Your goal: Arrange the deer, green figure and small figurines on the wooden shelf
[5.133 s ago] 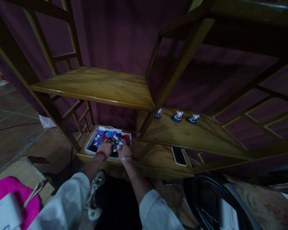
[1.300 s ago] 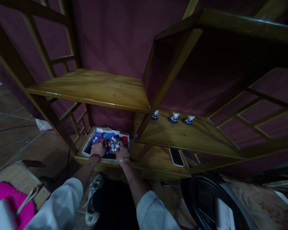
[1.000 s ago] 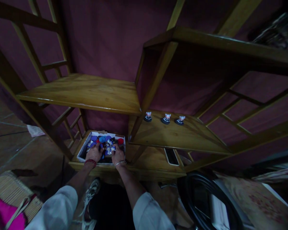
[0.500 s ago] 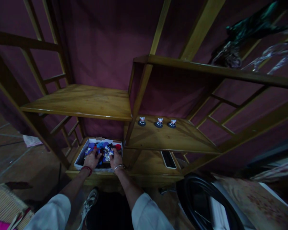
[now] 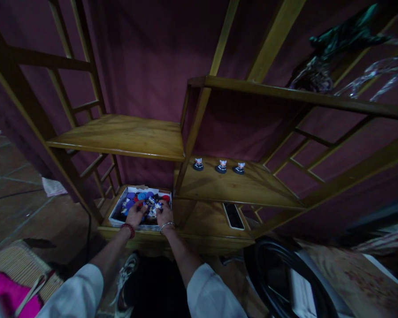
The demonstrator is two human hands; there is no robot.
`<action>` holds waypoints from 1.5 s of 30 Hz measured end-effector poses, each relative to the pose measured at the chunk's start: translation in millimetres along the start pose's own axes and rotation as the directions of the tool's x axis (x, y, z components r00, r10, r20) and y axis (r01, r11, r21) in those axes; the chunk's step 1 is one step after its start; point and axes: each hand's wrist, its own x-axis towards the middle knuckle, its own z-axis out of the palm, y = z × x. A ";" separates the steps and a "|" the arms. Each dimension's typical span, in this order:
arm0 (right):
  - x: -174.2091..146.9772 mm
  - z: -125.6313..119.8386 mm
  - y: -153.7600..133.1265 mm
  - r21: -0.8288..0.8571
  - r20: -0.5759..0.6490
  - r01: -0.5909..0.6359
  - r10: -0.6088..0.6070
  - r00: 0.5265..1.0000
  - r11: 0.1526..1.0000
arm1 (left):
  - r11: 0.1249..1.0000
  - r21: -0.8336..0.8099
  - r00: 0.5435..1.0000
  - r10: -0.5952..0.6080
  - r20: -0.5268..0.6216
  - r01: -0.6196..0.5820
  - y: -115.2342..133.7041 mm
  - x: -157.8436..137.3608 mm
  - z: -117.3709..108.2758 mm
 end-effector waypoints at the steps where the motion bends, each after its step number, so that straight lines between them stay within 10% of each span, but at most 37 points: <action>1: -0.5 -1.5 -0.9 0.001 -0.001 0.005 -0.005 1.000 1.000 | 0.994 -0.101 1.000 -0.030 0.007 0.031 -0.1 -0.6 0.6; 8: -2.3 -6.7 -8.0 0.023 0.010 0.005 -0.005 1.000 1.000 | 0.839 -0.513 0.983 -0.163 0.083 0.182 11.7 -16.0 -1.3; 25: -10.3 -5.4 -18.4 0.391 -0.065 0.121 -0.104 0.992 0.912 | 0.577 -0.758 0.952 -0.167 0.257 0.306 34.0 -54.9 -0.7; 45: -73.5 -79.2 -62.7 0.624 -0.080 0.195 -0.187 0.979 0.756 | 0.545 -0.808 0.969 -0.034 0.245 0.223 82.4 -130.4 -4.3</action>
